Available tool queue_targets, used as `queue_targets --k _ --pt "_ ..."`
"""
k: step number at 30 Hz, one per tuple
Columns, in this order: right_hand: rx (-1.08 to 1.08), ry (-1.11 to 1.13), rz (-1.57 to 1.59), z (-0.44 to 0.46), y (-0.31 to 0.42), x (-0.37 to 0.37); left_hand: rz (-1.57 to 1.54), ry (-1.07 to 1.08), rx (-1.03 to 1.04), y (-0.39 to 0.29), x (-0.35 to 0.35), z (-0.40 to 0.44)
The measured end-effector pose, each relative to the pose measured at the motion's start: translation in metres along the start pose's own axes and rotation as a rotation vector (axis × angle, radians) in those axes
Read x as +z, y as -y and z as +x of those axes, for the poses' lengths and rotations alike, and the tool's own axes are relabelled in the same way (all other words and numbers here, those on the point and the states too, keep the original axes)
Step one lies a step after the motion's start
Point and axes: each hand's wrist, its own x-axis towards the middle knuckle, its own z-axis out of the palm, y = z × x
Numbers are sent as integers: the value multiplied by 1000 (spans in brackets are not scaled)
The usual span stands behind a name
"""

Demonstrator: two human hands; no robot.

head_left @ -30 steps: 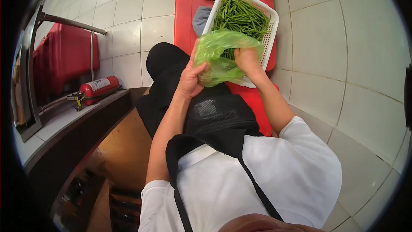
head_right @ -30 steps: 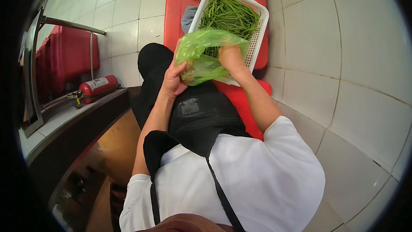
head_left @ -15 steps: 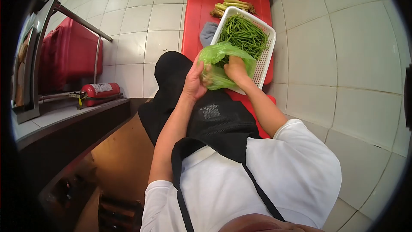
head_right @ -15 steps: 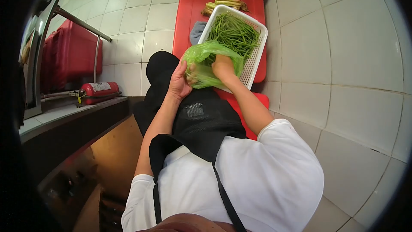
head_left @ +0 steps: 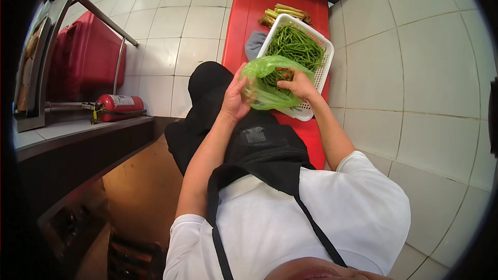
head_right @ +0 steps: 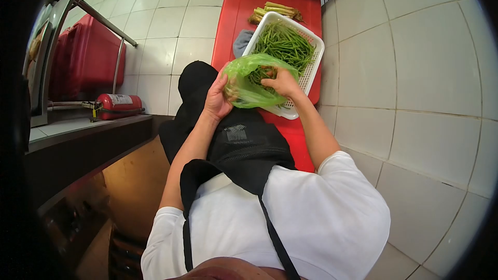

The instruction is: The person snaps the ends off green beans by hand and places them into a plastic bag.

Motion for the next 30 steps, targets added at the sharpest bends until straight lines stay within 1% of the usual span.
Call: queue_targets --k 1,4,7,10,13,16,19,22,25,28,30 --pt "45 1 -6 -2 7 1 9 7 -7 0 -2 1" --pt "23 127 169 7 -15 1 -2 -36 -5 0 3 1" --pt "82 131 -99 9 -24 -2 3 1 -31 -2 -4 1" --pt "172 181 97 14 -31 0 -4 -87 -23 -3 11 -1" --pt "235 140 353 21 -45 3 -7 -34 -29 -1 -1 3" --pt "199 95 370 22 -42 2 -17 -30 -30 -1 -3 4" --pt "67 43 152 17 -30 0 -28 -49 -34 -3 5 1" --pt "12 77 124 21 -27 -2 -27 -25 -33 -4 3 1" --pt "-33 25 67 22 -23 -1 94 -66 8 -3 8 -4" --pt "-138 -48 -47 19 -10 -2 711 -276 377 14 16 -5" --pt "-180 -82 -149 17 -4 -3 1309 -389 692 8 32 -19"
